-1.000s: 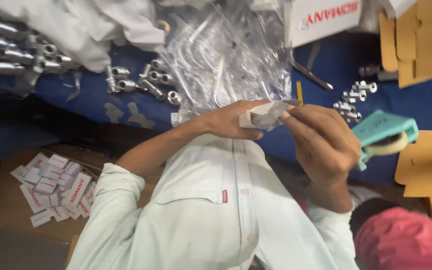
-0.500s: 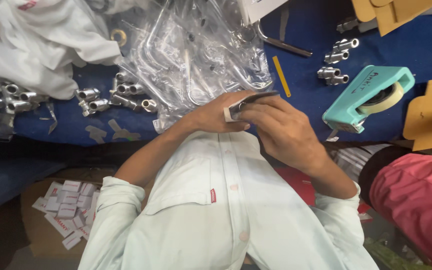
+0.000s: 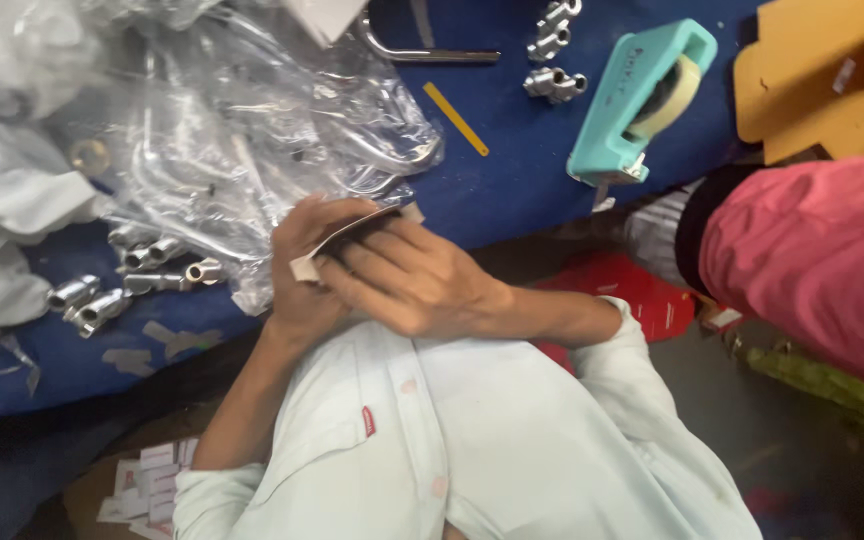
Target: The person packs small metal hardware components into white rectangular boxes labeled 'SOMANY'. They pick up the metal parts, place them inside the boxes, and seal the boxes using a tape dispenser. The sealed boxes are then placed into a larger cardboard box.
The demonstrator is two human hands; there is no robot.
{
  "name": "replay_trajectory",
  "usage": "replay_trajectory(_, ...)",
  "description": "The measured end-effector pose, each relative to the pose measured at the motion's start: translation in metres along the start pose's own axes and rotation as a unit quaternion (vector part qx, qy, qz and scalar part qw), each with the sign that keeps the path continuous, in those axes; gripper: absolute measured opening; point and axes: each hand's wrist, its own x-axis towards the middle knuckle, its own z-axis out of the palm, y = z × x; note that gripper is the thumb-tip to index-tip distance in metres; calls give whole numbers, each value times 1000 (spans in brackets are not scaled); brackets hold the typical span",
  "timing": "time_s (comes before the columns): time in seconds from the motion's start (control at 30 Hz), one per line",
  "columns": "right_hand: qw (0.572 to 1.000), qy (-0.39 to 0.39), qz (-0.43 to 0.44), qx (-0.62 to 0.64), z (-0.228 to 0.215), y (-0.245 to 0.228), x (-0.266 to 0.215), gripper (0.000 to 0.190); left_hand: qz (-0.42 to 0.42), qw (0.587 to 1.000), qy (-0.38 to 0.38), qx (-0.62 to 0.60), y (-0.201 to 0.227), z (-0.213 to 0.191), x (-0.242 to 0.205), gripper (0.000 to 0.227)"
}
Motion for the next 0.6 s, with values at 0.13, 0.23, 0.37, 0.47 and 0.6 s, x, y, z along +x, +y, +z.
replay_trajectory(0.13, 999, 39, -6, 8, -3, 3, -14, 27, 85, 978, 27, 189, -5, 3, 1, 90)
replay_trajectory(0.23, 996, 67, 3, 50, -6, 15, -54, 21, 137, 955, 17, 261, -2, 3, 11, 90)
replay_trajectory(0.37, 831, 403, 378, 57, 23, 65, -115, 38, 121, 938, -7, 324, 16, -1, 16, 70)
replay_trajectory(0.47, 761, 403, 504, 65, 50, 137, -167, 66, 74, 938, -24, 337, 32, -2, 18, 51)
replay_trajectory(0.6, 744, 331, 579, 25, 100, 186, -229, 67, 21, 911, -52, 408, 56, -3, 24, 40)
